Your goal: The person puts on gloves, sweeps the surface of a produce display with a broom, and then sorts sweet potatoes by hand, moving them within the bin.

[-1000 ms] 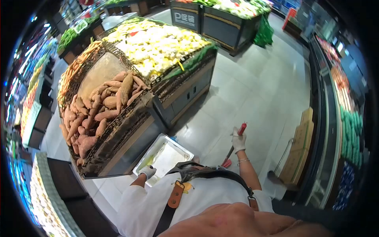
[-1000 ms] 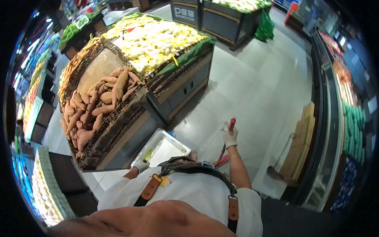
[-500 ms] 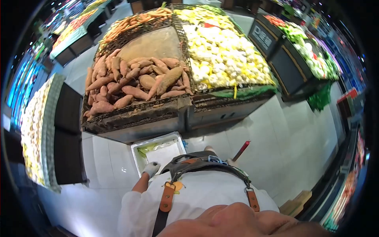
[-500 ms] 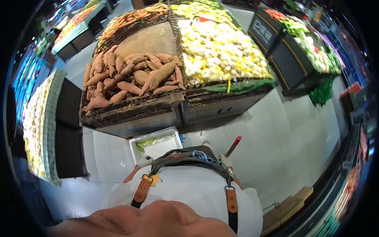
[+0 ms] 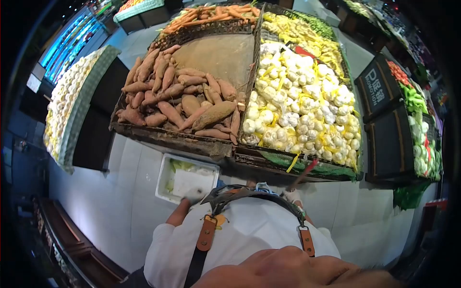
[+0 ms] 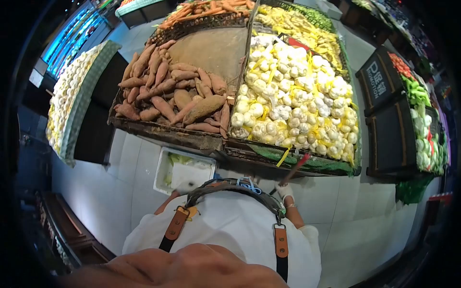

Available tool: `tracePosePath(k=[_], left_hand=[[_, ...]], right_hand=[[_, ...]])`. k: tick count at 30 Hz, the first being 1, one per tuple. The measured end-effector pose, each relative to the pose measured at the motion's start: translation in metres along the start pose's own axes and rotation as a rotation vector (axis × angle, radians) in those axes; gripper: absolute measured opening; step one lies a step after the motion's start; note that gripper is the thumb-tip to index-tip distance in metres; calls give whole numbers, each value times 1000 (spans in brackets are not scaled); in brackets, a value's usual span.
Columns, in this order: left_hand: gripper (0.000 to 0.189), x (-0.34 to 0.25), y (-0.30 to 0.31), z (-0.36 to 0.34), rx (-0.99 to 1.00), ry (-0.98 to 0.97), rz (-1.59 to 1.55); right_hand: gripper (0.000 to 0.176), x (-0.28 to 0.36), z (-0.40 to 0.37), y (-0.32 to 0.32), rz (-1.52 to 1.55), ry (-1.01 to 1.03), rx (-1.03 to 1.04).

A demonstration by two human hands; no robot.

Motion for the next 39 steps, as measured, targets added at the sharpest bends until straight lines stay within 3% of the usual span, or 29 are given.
tracePosePath(k=[1,2,4,5,6,8,9,10,12,13,17,19,21,23,24,25,27,29,31,32,36,38,39], left_hand=[[40,-49,4,6,-77,-18,-10],[40,-117,25,-22,-202,-120,1],[39,-191,42,-36,-317,-295,13],[40,-226,54,-51,-261,-301,-12],[40,-239,58,-58,-257,-310,-18],[42,-235,49,-53,-235,-245,-4],[43,-216,39,-42,-215,-169,15],[44,-195,29,-34,-195,-96,34],[44,-169,25,-42,-180,42,265],[45,-157,25,-45,-172,108,382],[43,-127,35,-45,-268,169,137],[40,-151,63,-48,-386,104,114],[35,-177,84,-34,-533,-77,34],[29,-245,120,-54,-575,-148,19],[30,-258,130,-46,-624,-296,20],[31,-268,140,-40,-672,-443,21],[37,-286,159,-38,-745,-515,66],[45,-296,174,-32,-899,-561,166],[56,-299,188,-23,-1123,-577,338],[80,-294,194,-9,-1079,-513,443],[105,-307,220,13,-852,-290,738],[106,-310,226,29,-794,-281,715],[106,-309,228,36,-790,-294,680]], right_hand=[[41,-5,18,10,-4,110,79],[44,-6,30,19,12,-182,227],[45,3,34,38,95,-199,265],[46,5,35,43,137,-209,281],[40,-6,41,41,-52,-79,337],[38,-56,42,9,-52,-93,205],[37,-32,35,23,-52,-101,137],[35,-11,27,40,-48,-136,291],[35,-59,34,1,-192,-32,476],[36,-48,28,13,-217,-48,524],[41,110,16,104,-219,-32,510],[46,164,28,125,-165,184,365],[45,210,54,151,-298,559,378],[46,298,59,195,131,265,247],[48,329,69,205,102,368,172],[49,358,79,209,73,472,98],[47,410,100,210,58,732,19],[46,464,133,201,-63,707,24],[47,498,188,170,-157,785,-106],[48,516,208,157,-238,726,-71],[48,546,274,107,-400,556,15],[47,543,305,77,-340,426,69],[46,542,310,75,-317,454,82]])
Point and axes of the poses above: each hand's wrist, its own z-axis towards the middle knuckle, its own y-axis out of the back of the hand, x = y × z, the point moved 1 cm from there along z, towards the middle knuckle, and after that the axes turned 13 degrees about y, right-handed, at the moved point
